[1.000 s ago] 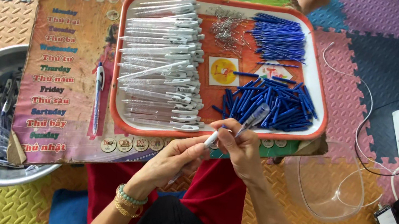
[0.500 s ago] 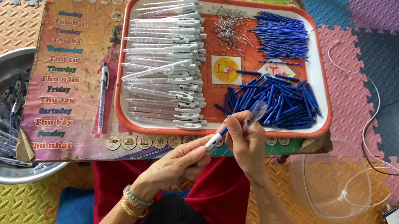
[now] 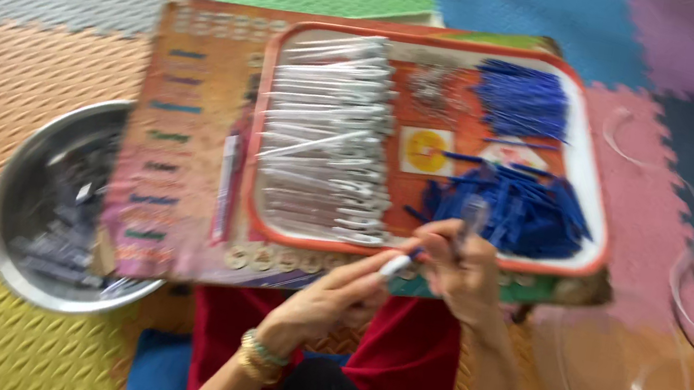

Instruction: The person assembles ballpoint pens by inserting ink cartridges into pen barrels and then attaching the pen caps.

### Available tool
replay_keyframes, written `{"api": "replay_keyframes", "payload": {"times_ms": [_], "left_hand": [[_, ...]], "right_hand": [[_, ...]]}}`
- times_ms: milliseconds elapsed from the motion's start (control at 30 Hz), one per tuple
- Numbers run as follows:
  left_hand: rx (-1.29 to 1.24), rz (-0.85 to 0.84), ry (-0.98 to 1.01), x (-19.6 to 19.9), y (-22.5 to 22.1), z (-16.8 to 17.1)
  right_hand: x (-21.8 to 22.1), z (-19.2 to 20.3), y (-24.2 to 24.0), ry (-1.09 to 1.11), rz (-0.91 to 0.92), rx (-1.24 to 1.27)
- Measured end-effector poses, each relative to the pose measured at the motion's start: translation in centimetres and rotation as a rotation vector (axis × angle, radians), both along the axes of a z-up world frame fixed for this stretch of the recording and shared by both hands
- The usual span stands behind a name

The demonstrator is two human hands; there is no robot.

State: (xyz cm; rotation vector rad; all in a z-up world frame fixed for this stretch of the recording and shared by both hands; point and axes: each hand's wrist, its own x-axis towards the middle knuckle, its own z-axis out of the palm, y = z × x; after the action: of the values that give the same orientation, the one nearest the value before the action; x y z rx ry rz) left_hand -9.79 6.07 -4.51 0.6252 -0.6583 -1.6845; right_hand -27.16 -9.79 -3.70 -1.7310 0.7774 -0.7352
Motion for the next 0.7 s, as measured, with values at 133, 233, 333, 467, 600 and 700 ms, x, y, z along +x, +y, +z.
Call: {"api": "replay_keyframes", "payload": {"times_ms": [133,233,333,467,600,700], "left_hand": [[0.018,0.046,-0.219,-0.2,0.3,0.7],[-0.088,0.053,-0.189,0.1,0.1,1.0],[-0.064,-0.033,-0.127,0.3,-0.4,-0.1],[-0.039,0.001,0.011,0.1,-0.7,-1.2],[-0.064,0.020,0.071,0.2,-1.1,-1.6],[-0.071,0.004,0.093,0.1,-1.3,-1.5]], "right_hand": [[0.2,1.4,0.6,0.031,0.019,-0.068],[0.5,1.6,0.7,0.056,-0.045,-0.132],[0.2,0.9,0.7,-0.090,-0.040,-0.069],[0.3,0.1,0.2,-0.132,0.035,-0.057],[0.5,-0.7,0.5,-0.118,0.055,0.001],[0.6,-0.5,0.6,-0.087,-0.017,-0.012]]}}
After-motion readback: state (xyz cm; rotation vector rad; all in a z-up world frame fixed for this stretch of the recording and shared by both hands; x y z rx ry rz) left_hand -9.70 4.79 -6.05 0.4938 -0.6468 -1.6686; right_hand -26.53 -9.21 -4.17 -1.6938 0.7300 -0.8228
